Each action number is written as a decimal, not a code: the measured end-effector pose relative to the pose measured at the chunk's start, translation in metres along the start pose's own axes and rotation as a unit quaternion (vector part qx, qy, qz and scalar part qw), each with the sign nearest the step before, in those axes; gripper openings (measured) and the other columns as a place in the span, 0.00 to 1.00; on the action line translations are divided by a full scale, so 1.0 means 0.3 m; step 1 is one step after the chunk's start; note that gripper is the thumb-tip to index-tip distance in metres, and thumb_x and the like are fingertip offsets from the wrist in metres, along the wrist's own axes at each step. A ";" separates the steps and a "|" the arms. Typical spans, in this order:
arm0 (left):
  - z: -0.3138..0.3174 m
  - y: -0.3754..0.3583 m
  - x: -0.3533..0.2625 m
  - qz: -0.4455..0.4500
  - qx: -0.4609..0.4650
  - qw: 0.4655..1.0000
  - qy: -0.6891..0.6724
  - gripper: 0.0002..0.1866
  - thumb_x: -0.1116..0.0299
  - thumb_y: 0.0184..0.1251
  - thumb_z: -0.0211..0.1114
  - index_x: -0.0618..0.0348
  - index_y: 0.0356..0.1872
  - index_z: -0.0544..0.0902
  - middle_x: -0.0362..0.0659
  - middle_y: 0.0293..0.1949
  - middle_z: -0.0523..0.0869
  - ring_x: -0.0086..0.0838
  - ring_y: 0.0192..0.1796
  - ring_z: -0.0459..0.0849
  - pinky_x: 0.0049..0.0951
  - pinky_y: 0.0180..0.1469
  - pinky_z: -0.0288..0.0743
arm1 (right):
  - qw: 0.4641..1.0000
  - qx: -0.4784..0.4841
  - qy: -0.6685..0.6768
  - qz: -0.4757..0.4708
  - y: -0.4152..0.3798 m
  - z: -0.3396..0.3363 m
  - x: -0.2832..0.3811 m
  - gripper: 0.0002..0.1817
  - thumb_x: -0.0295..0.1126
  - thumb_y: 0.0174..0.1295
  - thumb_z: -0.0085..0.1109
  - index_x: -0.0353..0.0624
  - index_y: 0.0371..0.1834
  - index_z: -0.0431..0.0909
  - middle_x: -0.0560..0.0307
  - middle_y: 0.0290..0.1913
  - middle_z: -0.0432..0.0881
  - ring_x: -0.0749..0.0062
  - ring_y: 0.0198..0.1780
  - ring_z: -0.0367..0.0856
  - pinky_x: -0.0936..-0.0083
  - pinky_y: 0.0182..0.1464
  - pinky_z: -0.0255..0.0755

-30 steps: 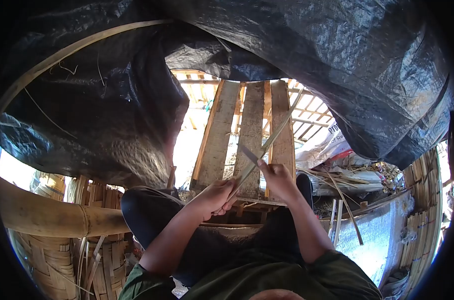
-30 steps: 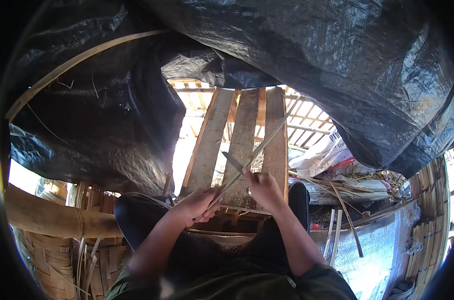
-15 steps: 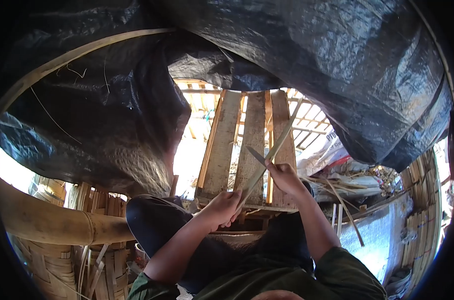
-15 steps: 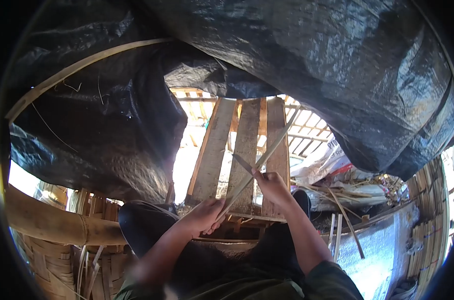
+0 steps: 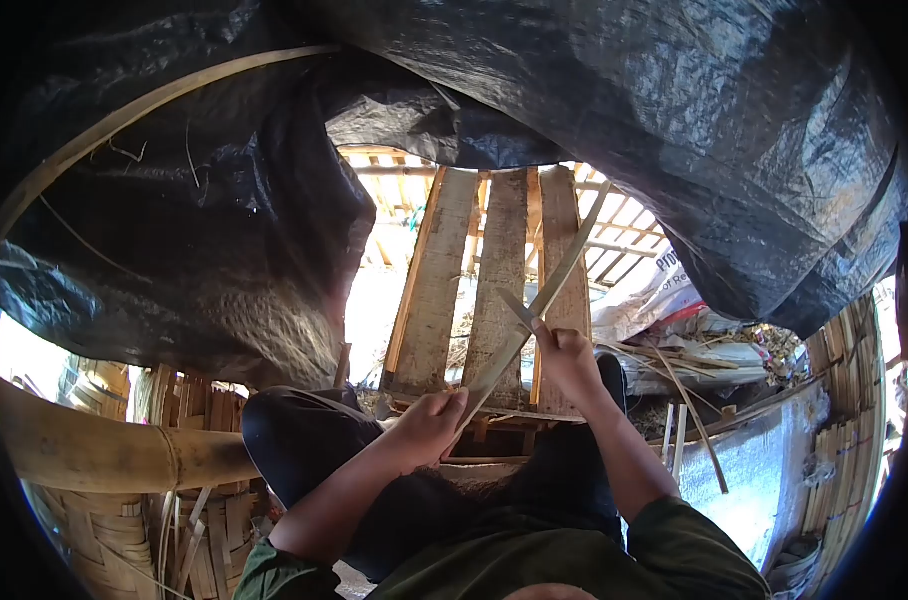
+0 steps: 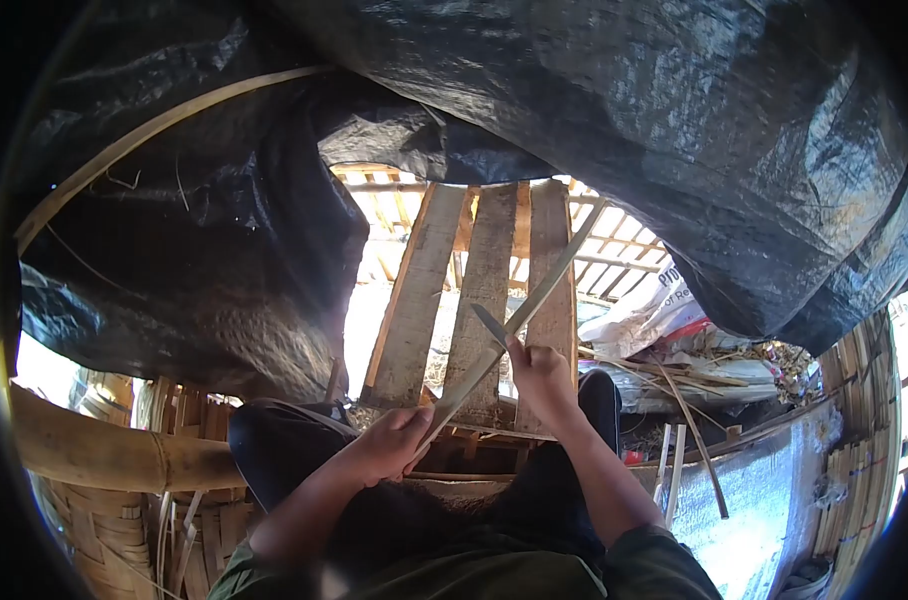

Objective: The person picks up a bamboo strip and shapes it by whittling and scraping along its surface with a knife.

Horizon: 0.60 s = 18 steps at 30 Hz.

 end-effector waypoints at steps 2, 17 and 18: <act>-0.007 0.022 0.023 0.009 -0.025 0.999 -0.029 0.28 0.46 0.80 0.44 0.63 0.33 0.77 0.39 0.13 0.73 0.23 0.12 0.73 0.27 0.16 0.67 | 0.998 0.001 0.008 -0.057 -0.088 0.049 0.028 0.31 0.51 0.72 0.52 0.32 0.23 0.78 0.41 0.20 0.77 0.51 0.21 0.78 0.61 0.32 0.72; -0.016 0.026 -0.007 -0.024 -0.029 0.998 -0.043 0.26 0.46 0.80 0.42 0.60 0.34 0.76 0.35 0.13 0.69 0.18 0.12 0.64 0.22 0.14 0.61 | 0.993 0.056 -0.005 -0.103 -0.096 0.077 0.048 0.29 0.49 0.75 0.49 0.35 0.23 0.79 0.55 0.14 0.73 0.75 0.16 0.69 0.70 0.20 0.64; -0.019 0.021 -0.016 -0.029 -0.030 0.999 -0.031 0.26 0.47 0.81 0.42 0.60 0.34 0.75 0.35 0.14 0.69 0.18 0.12 0.64 0.22 0.14 0.60 | 0.993 0.059 -0.008 -0.105 -0.113 0.094 0.047 0.29 0.49 0.75 0.49 0.35 0.23 0.79 0.55 0.14 0.73 0.75 0.16 0.69 0.70 0.20 0.64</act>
Point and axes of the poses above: each hand's wrist, its own y-axis towards the middle knuckle, its own z-axis out of the palm, x = y × z, the point moved 7 cm from there along y, towards the middle knuckle
